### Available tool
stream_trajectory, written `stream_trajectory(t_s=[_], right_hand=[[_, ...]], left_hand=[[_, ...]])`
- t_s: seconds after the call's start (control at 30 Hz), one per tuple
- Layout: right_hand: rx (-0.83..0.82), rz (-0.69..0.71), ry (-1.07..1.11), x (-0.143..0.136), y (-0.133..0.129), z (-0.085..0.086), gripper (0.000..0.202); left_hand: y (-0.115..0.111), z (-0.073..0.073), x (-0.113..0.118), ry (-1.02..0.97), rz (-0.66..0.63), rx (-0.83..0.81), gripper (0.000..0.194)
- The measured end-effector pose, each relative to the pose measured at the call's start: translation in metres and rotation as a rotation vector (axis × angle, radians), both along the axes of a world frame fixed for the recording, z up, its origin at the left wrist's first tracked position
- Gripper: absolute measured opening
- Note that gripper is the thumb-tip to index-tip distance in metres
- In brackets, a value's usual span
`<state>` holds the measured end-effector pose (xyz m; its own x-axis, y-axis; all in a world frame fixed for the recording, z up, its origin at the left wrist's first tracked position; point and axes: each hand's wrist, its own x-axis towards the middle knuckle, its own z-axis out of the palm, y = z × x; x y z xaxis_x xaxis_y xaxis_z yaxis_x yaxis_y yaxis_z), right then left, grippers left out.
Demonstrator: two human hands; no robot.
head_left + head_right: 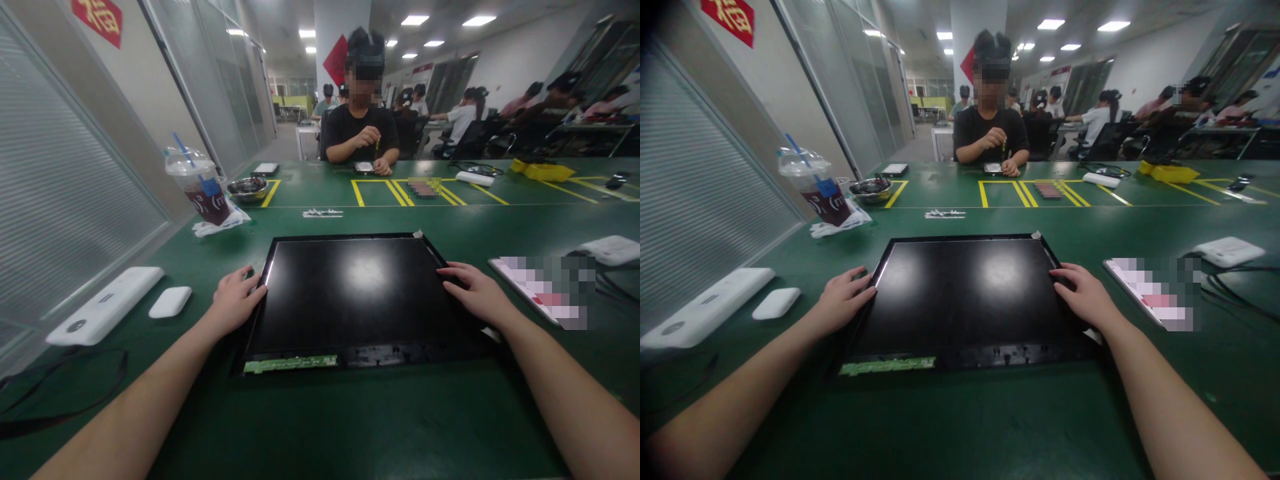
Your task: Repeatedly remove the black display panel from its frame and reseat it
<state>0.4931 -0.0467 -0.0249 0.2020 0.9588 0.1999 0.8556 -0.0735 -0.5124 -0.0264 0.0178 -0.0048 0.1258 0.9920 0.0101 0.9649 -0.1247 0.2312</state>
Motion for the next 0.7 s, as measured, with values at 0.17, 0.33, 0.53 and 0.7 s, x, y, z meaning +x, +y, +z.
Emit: stream_trajectory(t_s=[0.17, 0.33, 0.53, 0.7], right_hand=[[0.032, 0.013, -0.016, 0.002, 0.0, -0.001, 0.038], [0.026, 0.023, -0.035, 0.001, 0.0, 0.0, 0.037], [0.014, 0.005, -0.015, -0.004, -0.001, 0.003, 0.037], [0.04, 0.014, -0.006, -0.005, 0.0, 0.002, 0.033]], left_hand=[[0.001, 0.004, 0.002, -0.052, -0.006, -0.001, 0.06], [-0.001, 0.013, 0.004, -0.263, -0.045, 0.03, 0.051], [-0.015, 0.028, 0.015, -0.757, 0.169, -0.055, 0.05], [-0.027, 0.046, 0.035, -1.133, 0.42, -0.174, 0.046]])
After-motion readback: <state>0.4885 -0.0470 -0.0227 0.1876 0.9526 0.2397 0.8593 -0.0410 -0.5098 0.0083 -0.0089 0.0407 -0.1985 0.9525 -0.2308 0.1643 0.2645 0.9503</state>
